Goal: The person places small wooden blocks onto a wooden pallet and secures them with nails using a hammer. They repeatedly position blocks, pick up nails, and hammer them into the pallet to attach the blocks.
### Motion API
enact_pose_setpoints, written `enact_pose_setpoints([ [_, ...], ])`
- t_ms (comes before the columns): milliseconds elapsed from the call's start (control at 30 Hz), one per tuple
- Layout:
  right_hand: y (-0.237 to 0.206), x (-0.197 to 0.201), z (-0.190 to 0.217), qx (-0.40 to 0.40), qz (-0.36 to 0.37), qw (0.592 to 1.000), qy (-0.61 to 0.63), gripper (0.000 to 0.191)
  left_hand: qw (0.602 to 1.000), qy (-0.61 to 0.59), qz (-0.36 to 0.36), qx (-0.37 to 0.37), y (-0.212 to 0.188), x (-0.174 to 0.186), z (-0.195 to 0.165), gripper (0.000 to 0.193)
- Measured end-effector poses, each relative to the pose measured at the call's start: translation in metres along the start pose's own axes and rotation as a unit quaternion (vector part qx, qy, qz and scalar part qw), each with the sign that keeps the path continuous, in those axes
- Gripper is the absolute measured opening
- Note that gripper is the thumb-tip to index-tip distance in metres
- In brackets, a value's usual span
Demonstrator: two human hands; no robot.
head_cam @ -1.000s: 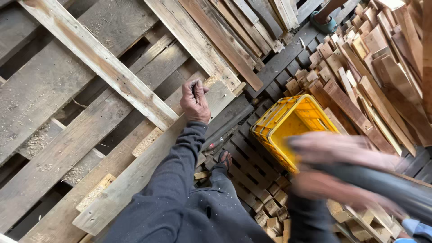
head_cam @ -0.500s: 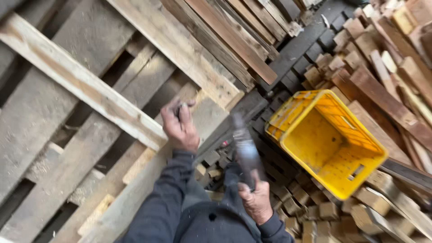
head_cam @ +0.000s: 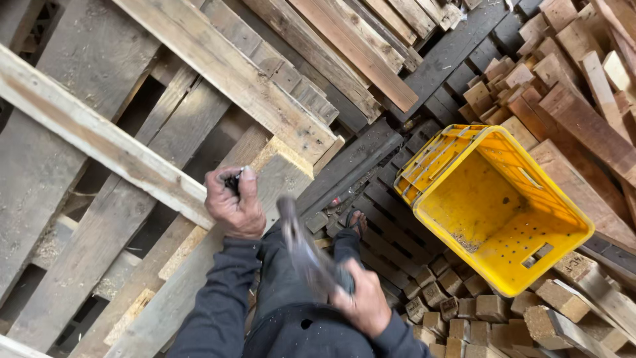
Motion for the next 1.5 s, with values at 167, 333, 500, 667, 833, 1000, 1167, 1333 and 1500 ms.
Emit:
enact_pose_setpoints([
  [167, 0.016, -0.003, -0.004, -0.078, -0.032, 0.996, -0.031, 0.042, 0.999, -0.030, 0.020, -0.013, 0.004, 0.000, -0.001, 0.018],
  [333, -0.017, -0.014, -0.006, -0.095, -0.106, 0.990, -0.012, 0.040, 0.995, -0.084, 0.054, -0.010, 0.011, 0.002, -0.002, 0.020],
  [500, -0.020, -0.039, -0.018, -0.097, -0.125, 0.986, 0.052, 0.042, 0.969, -0.223, 0.076, 0.070, 0.025, 0.008, -0.004, 0.022],
  [667, -0.016, -0.049, -0.013, -0.068, -0.127, 0.985, 0.099, 0.039, 0.985, -0.121, 0.119, -0.043, 0.024, 0.023, -0.013, 0.019],
  [833, -0.042, -0.057, 0.005, -0.090, -0.162, 0.975, 0.121, 0.033, 0.988, -0.003, 0.137, -0.064, 0.016, 0.032, -0.008, 0.019],
  [1000, -0.041, -0.070, 0.018, -0.103, -0.137, 0.978, 0.121, 0.028, 0.976, 0.065, 0.165, -0.124, 0.015, 0.033, -0.004, 0.017],
  [1167, -0.051, -0.066, 0.035, -0.098, -0.150, 0.972, 0.149, 0.030, 0.968, 0.088, 0.177, -0.152, 0.019, 0.036, -0.010, 0.014],
  [1333, -0.055, -0.062, 0.060, 0.187, -0.115, 0.960, 0.173, 0.032, 0.968, 0.090, 0.203, -0.117, 0.019, 0.035, -0.011, 0.015],
  [1500, -0.033, -0.055, 0.083, -0.072, -0.136, 0.988, 0.025, 0.034, 0.966, 0.073, 0.204, -0.142, 0.020, 0.032, -0.003, 0.017],
])
Point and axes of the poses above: each hand's wrist, its own y-axis towards the middle knuckle, its own x-axis out of the back of the hand, z = x × y, the point moved 1 cm from there along y, towards the middle knuckle, and after that the axes turned 1 degree about y, right-handed, at the moved point
